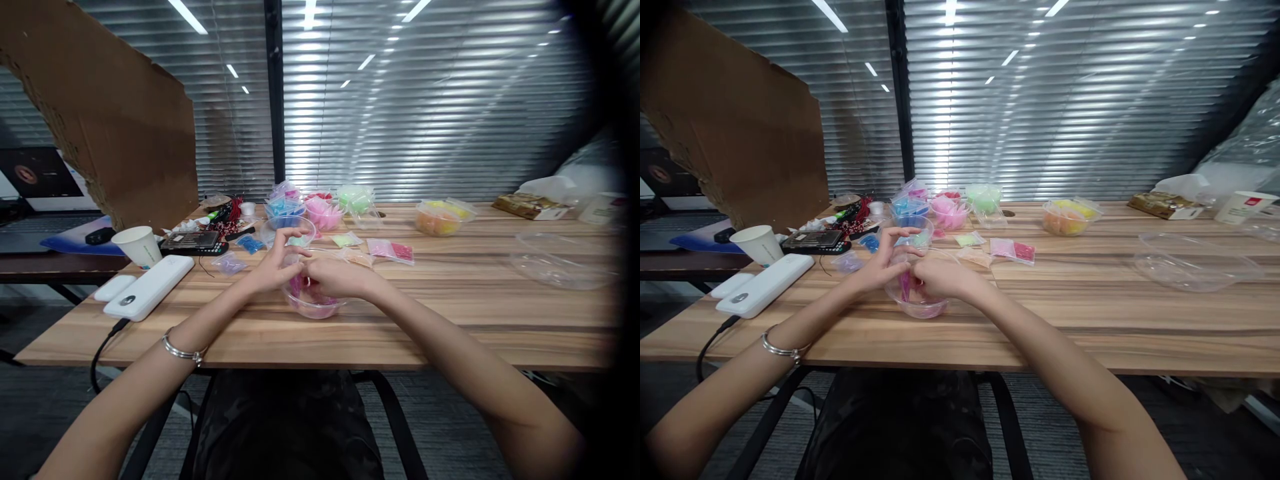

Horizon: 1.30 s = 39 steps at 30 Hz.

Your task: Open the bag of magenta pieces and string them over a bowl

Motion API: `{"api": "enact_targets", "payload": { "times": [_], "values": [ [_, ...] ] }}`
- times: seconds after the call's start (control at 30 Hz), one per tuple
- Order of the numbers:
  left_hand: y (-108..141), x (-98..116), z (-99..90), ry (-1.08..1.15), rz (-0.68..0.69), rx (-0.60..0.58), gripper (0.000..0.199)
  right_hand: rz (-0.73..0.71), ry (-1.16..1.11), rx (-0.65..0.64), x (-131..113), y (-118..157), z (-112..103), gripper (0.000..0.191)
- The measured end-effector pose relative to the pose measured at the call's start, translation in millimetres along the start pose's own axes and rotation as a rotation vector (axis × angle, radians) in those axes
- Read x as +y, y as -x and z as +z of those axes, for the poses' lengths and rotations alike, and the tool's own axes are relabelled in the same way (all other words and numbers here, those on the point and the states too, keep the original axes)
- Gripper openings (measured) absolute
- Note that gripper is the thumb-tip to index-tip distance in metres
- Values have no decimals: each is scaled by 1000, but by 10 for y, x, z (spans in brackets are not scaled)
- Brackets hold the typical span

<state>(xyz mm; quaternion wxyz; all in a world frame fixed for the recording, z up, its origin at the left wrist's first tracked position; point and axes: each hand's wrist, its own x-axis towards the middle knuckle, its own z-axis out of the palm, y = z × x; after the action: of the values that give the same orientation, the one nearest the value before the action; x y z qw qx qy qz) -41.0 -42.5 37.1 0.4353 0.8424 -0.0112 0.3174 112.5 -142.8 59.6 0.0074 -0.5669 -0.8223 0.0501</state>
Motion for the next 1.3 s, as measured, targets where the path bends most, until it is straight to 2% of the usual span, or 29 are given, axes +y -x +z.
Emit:
{"api": "enact_targets", "payload": {
  "times": [0.63,1.3],
  "values": [
    [-7,26,-3,-48,4,-6,48,3,-21,35,25,-10,25,15],
    [-6,37,-8,-61,-18,-12,49,53,-8,4,-22,16,-10,13]
  ]
}}
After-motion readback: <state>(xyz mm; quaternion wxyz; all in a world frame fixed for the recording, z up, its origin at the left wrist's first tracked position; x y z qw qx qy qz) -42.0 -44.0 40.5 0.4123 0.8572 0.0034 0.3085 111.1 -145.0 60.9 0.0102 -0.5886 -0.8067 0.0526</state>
